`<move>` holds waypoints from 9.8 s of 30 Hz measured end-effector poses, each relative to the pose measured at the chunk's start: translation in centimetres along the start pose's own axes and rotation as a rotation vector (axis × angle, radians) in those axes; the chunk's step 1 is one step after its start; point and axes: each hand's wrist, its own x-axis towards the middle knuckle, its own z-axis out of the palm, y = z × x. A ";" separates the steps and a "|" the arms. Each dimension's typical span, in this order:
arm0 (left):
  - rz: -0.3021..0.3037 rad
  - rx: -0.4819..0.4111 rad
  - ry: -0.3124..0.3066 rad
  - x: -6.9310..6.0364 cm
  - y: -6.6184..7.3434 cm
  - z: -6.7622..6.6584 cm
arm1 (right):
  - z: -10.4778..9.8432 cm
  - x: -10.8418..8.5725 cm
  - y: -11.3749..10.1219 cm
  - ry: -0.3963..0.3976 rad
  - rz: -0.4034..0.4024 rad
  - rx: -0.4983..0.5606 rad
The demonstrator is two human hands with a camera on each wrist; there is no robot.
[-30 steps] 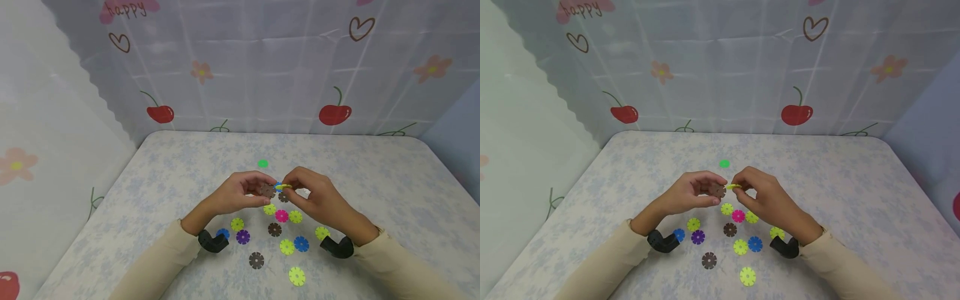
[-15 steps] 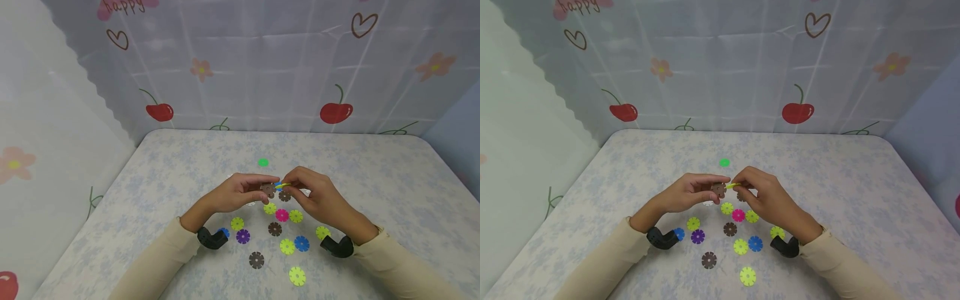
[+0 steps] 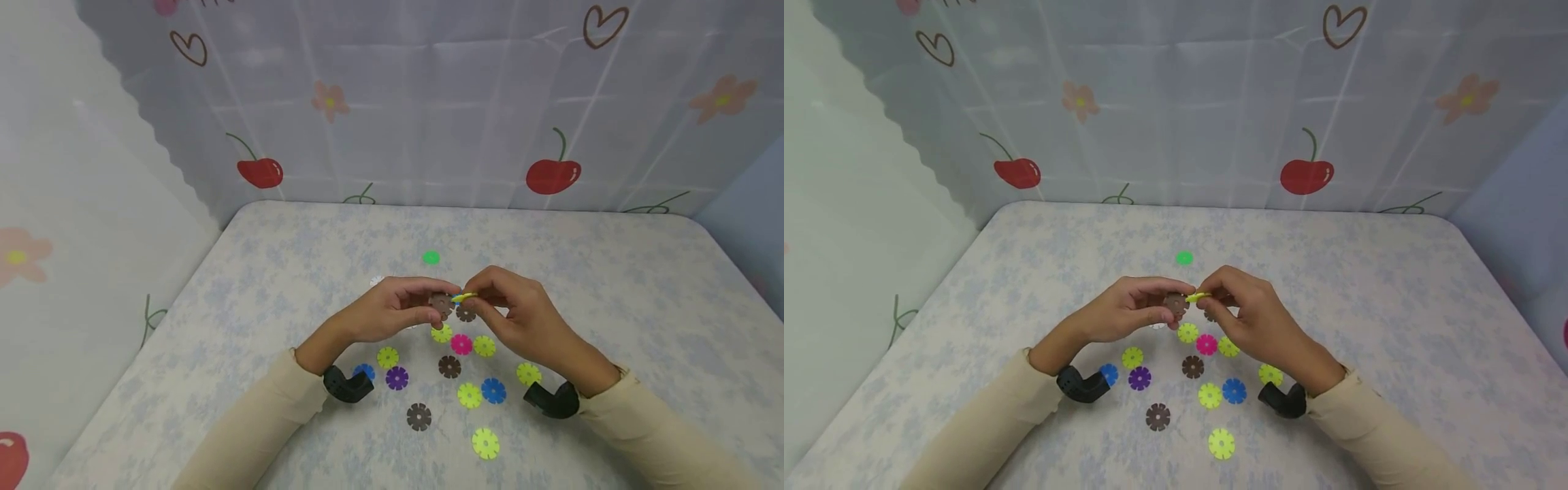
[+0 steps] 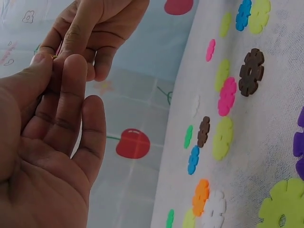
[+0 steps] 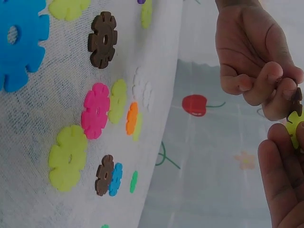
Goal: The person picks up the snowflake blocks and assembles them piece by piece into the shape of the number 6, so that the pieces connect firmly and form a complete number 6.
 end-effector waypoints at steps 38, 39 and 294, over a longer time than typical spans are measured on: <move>-0.096 0.053 0.241 0.5 -0.5 0.4 | -2.2 -0.5 0.8 -0.423 0.435 -0.145; -0.105 0.046 0.246 0.6 -0.5 0.4 | -2.4 -0.8 1.0 -0.489 0.486 -0.172; -0.714 -0.437 0.589 0.5 -1.0 1.9 | 0.5 0.0 5.8 -0.562 0.602 -0.308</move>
